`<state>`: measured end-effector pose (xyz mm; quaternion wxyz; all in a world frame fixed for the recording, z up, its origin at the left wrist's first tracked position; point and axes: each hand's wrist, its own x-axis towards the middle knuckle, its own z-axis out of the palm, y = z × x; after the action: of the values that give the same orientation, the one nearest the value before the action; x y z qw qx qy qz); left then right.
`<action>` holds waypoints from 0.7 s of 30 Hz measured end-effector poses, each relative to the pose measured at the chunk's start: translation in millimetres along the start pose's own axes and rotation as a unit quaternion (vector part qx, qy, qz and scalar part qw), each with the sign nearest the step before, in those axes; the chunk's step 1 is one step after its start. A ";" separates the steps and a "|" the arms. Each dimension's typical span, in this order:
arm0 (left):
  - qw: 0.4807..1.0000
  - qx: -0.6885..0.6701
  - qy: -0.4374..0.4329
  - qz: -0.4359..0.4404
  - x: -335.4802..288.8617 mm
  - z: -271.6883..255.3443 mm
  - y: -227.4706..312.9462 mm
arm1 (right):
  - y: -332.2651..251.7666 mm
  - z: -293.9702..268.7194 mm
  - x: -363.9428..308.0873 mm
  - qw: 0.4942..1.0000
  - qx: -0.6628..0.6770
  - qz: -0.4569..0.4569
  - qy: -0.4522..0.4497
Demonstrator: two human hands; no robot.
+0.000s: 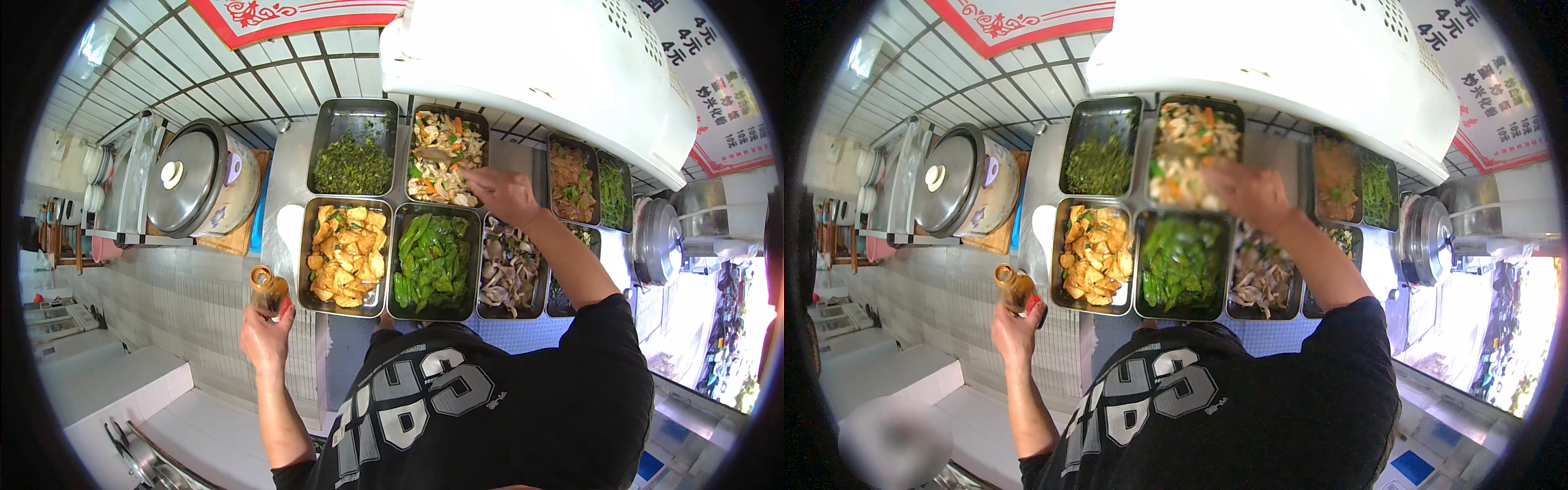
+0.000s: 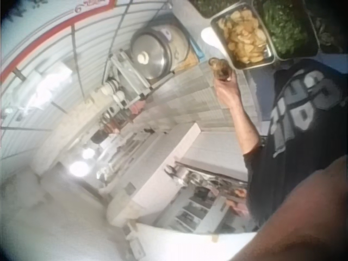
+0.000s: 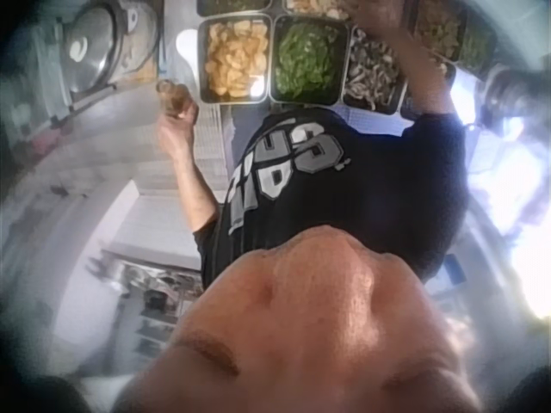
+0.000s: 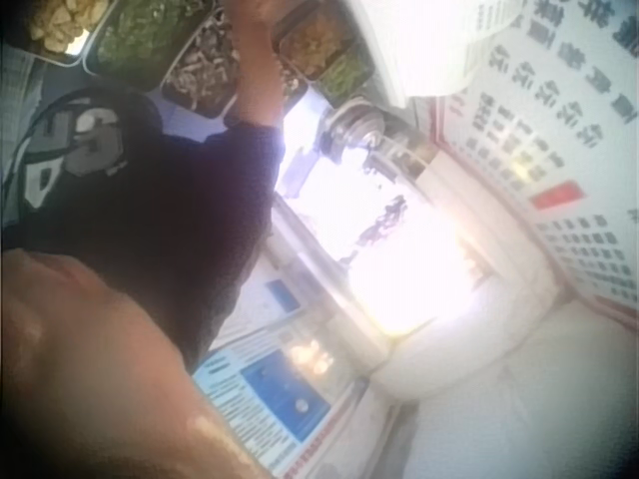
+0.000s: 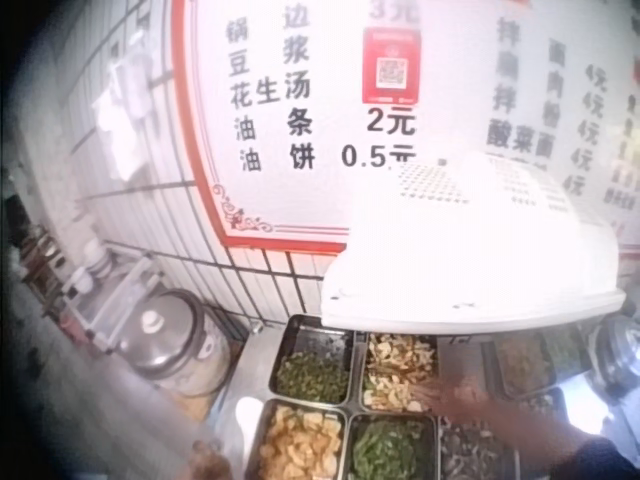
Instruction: The person retrieves a sauce bottle from a shelf, opens it, and uses a ladle to pour sauce over several trays of prepared food. They then close the bottle, return it to the shelf, and clean a wok and a cutting board.
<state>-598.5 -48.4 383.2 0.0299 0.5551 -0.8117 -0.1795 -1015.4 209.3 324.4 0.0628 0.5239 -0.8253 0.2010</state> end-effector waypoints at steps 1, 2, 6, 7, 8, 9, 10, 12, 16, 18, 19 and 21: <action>1.000 0.005 -0.003 0.000 0.7 0.5 0.0 | -0.1 2.4 -3.6 1.000 0.002 -0.006 0.000; 1.000 -0.006 -0.004 0.008 1.2 1.2 -0.1 | 2.4 4.3 -5.9 0.999 0.020 -0.025 -0.012; 0.999 -0.004 0.021 0.030 1.1 4.5 -2.3 | 22.3 9.3 -5.0 0.990 -0.112 0.087 0.001; 0.999 0.007 0.033 0.037 0.8 5.7 -2.8 | 28.0 9.3 -2.9 0.992 -0.109 0.062 0.025; 0.999 -0.004 0.032 0.040 0.9 6.1 -3.6 | 31.5 9.5 -1.7 0.993 -0.094 0.051 0.052; 0.999 -0.008 0.029 0.036 1.0 7.0 -4.0 | 34.2 9.3 0.0 0.992 -0.094 0.069 0.051; 0.999 -0.012 0.033 0.038 1.0 7.8 -4.4 | 35.1 9.1 1.1 0.994 -0.072 0.082 0.021; 0.999 -0.016 0.027 0.044 0.8 8.8 -4.4 | 33.2 9.1 4.9 0.987 -0.042 0.134 -0.073; 0.998 -0.015 0.028 0.046 -0.4 7.3 -3.0 | 23.8 12.9 21.1 0.987 -0.094 0.086 -0.095; 0.999 -0.009 0.019 0.045 -0.9 5.6 -1.1 | 22.8 16.9 34.4 0.994 -0.047 0.078 -0.063; 0.999 -0.008 0.018 0.045 0.0 4.7 0.3 | 23.0 19.2 40.9 0.993 -0.075 0.039 -0.081; 0.999 -0.007 0.019 0.045 -1.1 2.7 1.7 | 23.2 22.4 48.0 0.979 -0.137 -0.001 -0.153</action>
<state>-600.3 -46.1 381.5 0.0571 0.5206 -0.8341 -0.1732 -1054.9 168.7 312.9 0.0071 0.5358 -0.8443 0.0036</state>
